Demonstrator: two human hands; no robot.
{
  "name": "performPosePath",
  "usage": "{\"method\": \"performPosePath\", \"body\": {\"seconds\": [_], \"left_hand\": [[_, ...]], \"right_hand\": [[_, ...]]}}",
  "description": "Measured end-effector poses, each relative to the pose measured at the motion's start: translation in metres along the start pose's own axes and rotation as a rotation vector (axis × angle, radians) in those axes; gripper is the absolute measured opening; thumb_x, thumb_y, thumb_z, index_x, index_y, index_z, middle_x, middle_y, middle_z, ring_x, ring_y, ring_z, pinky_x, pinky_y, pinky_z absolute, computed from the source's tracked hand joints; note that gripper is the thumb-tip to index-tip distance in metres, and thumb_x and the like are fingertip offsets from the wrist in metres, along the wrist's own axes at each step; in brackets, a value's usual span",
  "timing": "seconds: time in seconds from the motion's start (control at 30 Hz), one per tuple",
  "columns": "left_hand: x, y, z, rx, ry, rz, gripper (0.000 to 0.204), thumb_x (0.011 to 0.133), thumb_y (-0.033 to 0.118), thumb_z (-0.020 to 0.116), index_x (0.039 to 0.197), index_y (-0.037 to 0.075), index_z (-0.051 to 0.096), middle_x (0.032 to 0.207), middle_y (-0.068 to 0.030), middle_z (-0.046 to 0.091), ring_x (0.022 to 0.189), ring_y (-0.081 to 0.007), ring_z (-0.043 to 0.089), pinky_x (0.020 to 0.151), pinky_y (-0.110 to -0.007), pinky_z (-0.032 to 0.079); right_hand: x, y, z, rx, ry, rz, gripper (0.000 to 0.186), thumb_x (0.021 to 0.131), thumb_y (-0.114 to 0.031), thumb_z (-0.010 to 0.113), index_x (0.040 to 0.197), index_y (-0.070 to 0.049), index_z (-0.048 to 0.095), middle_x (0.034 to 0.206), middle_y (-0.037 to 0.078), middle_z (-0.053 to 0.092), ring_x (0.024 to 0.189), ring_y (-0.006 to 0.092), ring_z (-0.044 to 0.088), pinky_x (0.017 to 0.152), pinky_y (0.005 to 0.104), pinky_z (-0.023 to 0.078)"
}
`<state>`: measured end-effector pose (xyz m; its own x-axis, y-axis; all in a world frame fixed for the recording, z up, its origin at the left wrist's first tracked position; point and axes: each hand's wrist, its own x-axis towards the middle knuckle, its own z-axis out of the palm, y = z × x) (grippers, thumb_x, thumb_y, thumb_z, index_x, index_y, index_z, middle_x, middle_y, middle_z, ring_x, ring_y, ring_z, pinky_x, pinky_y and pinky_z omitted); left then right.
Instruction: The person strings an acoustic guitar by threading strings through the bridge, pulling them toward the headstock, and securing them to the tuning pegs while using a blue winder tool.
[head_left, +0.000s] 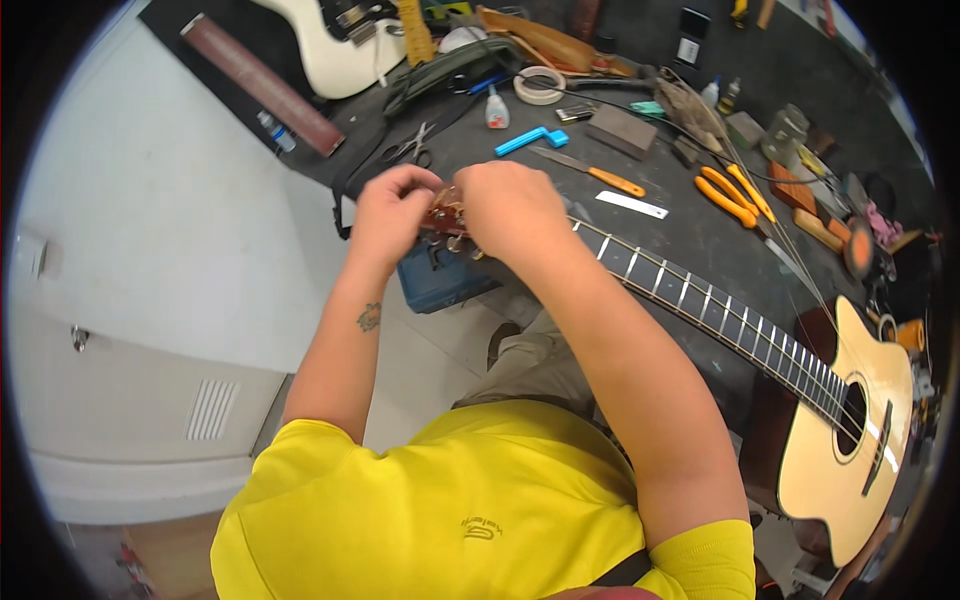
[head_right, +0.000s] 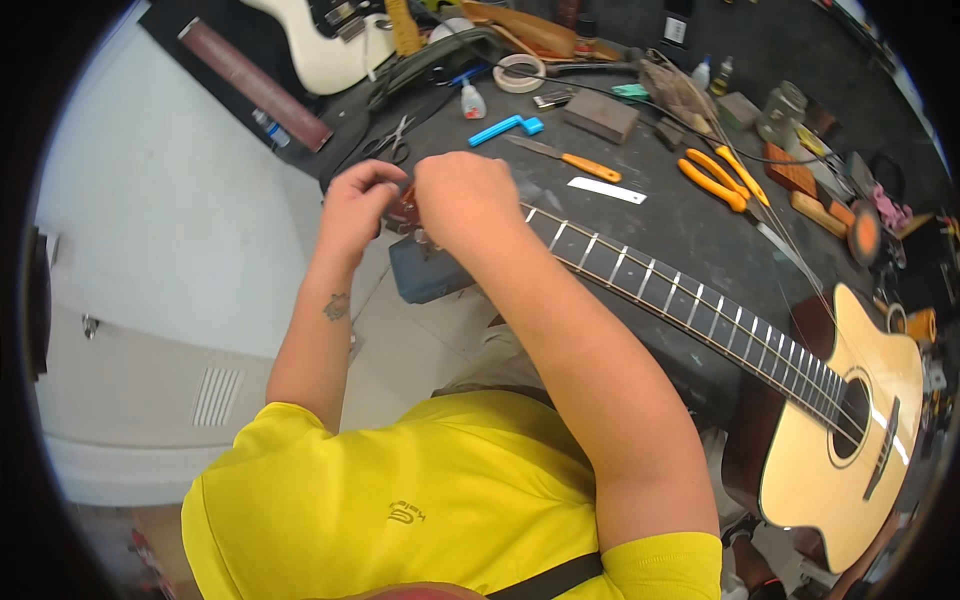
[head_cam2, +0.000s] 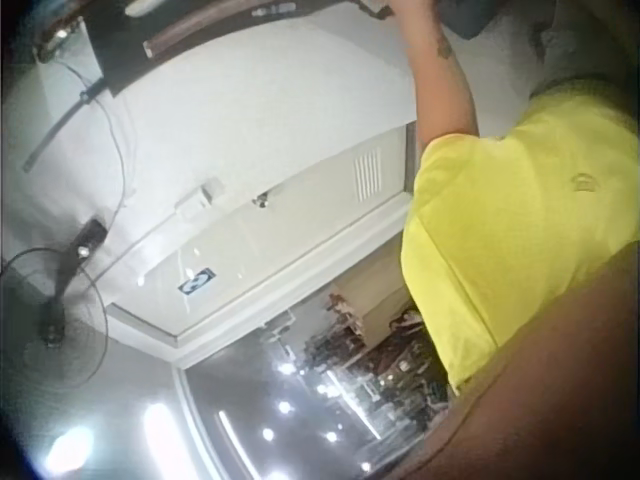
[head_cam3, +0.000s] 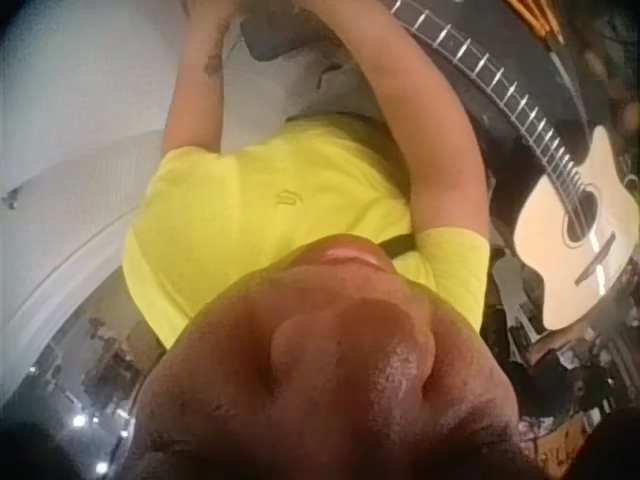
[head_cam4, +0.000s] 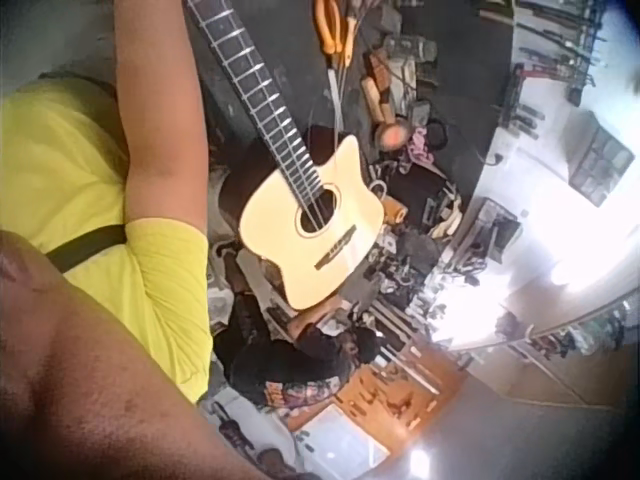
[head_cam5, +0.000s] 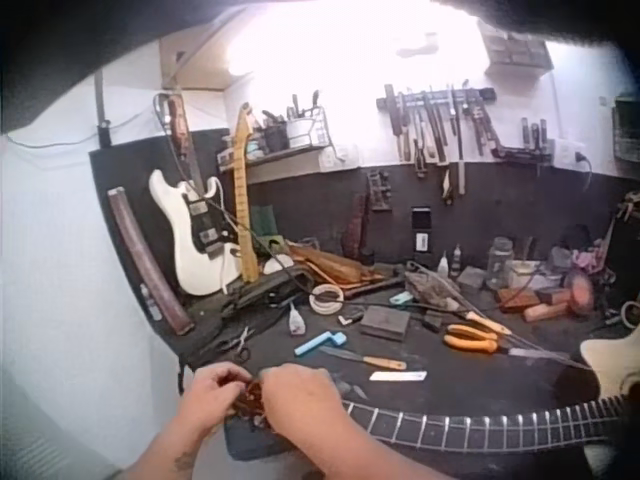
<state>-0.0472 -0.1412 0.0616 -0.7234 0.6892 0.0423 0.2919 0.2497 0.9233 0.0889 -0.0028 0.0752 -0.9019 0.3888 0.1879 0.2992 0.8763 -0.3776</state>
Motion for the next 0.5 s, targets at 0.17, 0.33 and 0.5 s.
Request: {"method": "performPosePath", "body": {"seconds": [0.17, 0.33, 0.5], "left_hand": [[-0.020, -0.043, 0.013, 0.142, 0.010, 0.159, 0.023, 0.093, -0.002, 0.070, 0.111, -0.003, 0.083, 0.119, -0.0077, 0.072, 0.101, -0.0159, 0.067, 0.088, -0.031, 0.054], [-0.032, -0.052, 0.019, -0.074, 0.072, 0.214, 0.024, 0.092, -0.003, 0.070, 0.111, -0.002, 0.085, 0.122, -0.0081, 0.068, 0.108, -0.0179, 0.067, 0.091, -0.032, 0.054], [-0.034, -0.051, 0.020, -0.113, 0.080, 0.229, 0.025, 0.091, -0.003, 0.069, 0.111, -0.002, 0.084, 0.125, -0.0078, 0.067, 0.107, -0.0180, 0.068, 0.090, -0.032, 0.054]], "right_hand": [[-0.006, -0.005, -0.007, 0.052, -0.026, -0.037, 0.014, 0.094, -0.012, 0.070, 0.100, -0.013, 0.083, 0.096, 0.016, 0.081, 0.098, 0.0377, 0.078, 0.086, 0.0490, 0.061], [0.001, -0.003, 0.000, 0.046, -0.042, 0.022, 0.016, 0.088, -0.014, 0.080, 0.102, -0.016, 0.087, 0.097, 0.013, 0.082, 0.099, 0.0340, 0.080, 0.086, 0.0461, 0.062], [0.003, -0.003, 0.007, 0.054, 0.040, -0.014, 0.014, 0.087, -0.013, 0.080, 0.100, -0.014, 0.086, 0.096, 0.014, 0.081, 0.100, 0.0335, 0.079, 0.086, 0.0474, 0.061]]}}
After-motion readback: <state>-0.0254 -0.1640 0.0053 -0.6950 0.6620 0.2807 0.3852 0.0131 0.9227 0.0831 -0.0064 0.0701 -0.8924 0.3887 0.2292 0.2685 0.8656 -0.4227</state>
